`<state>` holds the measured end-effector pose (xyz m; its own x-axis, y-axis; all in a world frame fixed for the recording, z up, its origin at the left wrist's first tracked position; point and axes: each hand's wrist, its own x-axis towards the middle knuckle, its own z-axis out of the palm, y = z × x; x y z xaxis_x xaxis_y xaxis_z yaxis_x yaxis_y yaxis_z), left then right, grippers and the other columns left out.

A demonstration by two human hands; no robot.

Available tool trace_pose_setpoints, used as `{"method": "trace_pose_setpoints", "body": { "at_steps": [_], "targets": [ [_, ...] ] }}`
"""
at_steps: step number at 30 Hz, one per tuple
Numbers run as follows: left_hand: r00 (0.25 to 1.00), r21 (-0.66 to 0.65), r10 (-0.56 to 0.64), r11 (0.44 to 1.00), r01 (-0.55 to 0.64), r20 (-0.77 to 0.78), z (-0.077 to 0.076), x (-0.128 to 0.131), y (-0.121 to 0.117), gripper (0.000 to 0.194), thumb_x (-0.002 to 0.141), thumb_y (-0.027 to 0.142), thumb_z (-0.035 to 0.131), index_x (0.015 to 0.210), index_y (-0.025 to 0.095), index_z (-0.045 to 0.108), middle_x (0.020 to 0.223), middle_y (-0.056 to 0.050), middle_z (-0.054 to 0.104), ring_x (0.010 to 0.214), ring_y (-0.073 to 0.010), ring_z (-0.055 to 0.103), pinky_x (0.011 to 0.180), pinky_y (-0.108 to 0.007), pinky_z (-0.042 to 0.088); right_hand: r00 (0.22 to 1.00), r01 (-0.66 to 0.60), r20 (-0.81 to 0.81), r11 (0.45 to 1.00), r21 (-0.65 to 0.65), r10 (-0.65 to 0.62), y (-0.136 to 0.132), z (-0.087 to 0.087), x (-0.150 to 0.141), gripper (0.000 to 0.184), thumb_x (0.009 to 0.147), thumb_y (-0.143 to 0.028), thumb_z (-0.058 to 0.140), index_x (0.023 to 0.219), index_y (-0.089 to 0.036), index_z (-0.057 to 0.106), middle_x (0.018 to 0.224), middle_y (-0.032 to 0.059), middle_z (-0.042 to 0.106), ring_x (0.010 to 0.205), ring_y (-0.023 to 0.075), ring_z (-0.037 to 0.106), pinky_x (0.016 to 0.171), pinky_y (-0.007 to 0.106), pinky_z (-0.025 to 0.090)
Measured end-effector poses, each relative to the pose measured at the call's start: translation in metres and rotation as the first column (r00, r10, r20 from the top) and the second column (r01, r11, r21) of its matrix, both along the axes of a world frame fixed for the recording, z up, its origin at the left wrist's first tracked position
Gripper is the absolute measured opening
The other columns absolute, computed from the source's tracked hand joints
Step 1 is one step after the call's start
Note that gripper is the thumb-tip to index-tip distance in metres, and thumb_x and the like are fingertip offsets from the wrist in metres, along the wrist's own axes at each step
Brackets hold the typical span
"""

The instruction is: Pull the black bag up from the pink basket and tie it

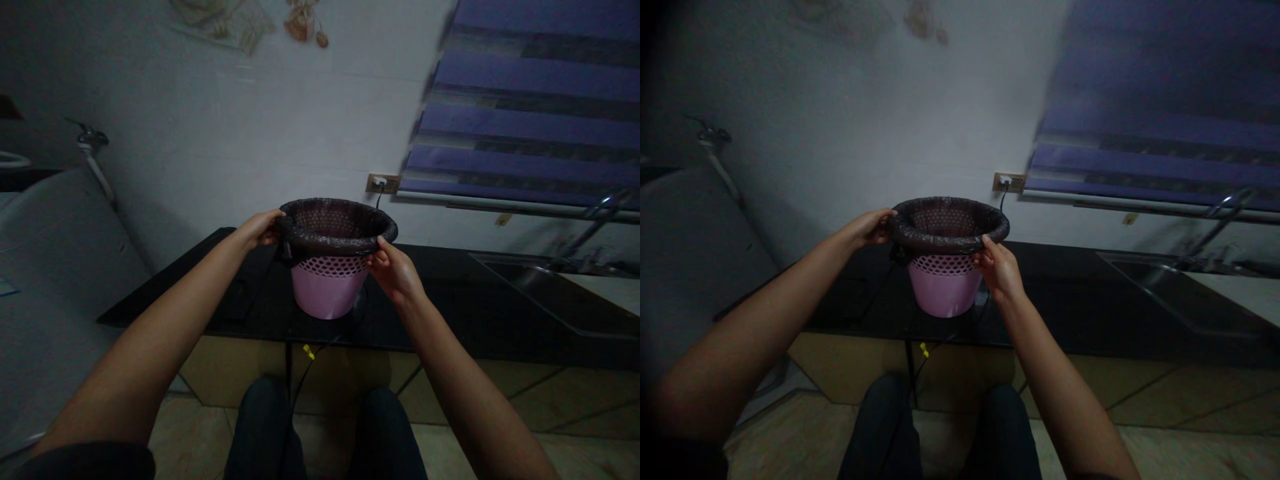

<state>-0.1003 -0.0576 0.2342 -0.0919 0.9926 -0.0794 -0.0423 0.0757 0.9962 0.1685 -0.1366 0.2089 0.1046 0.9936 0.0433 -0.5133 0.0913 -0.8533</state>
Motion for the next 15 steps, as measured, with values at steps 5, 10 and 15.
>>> {"method": "trace_pose_setpoints", "body": {
  "at_steps": [5, 10, 15],
  "targets": [
    [1.0, -0.021, 0.019, 1.0, -0.019, 0.009, 0.002, 0.002, -0.003, 0.015, 0.068, 0.026, 0.06, 0.066, 0.018, 0.049, 0.058, -0.003, 0.047, 0.056, -0.0136, 0.047, 0.052, -0.024, 0.036, 1.0, -0.03, 0.007, 0.999, 0.024, 0.03, -0.002, -0.004, 0.004, 0.039, 0.056, -0.032, 0.084, 0.074, -0.015, 0.054, 0.069, -0.0008, 0.059, 0.062, 0.0089, 0.057, 0.058, 0.02, 0.045],
    [1.0, -0.027, 0.026, 0.999, -0.025, 0.016, 0.002, 0.002, -0.001, 0.014, 0.069, 0.026, 0.06, 0.066, 0.017, 0.049, 0.062, -0.003, 0.05, 0.055, -0.0124, 0.047, 0.053, -0.023, 0.037, 0.998, -0.03, 0.059, 0.999, -0.012, 0.031, -0.003, -0.007, 0.008, 0.038, 0.061, -0.035, 0.082, 0.076, -0.014, 0.054, 0.071, 0.0011, 0.06, 0.065, 0.0115, 0.062, 0.059, 0.02, 0.046],
    [0.999, -0.007, 0.031, 1.0, -0.031, 0.036, -0.001, 0.001, 0.003, 0.015, 0.07, 0.025, 0.059, 0.064, 0.018, 0.049, 0.061, -0.003, 0.049, 0.055, -0.0125, 0.047, 0.053, -0.023, 0.038, 0.996, -0.031, 0.086, 0.999, -0.034, 0.034, -0.004, -0.005, 0.011, 0.03, 0.071, -0.038, 0.074, 0.081, -0.014, 0.058, 0.074, 0.0029, 0.062, 0.064, 0.0109, 0.061, 0.059, 0.02, 0.046]
  ]
}}
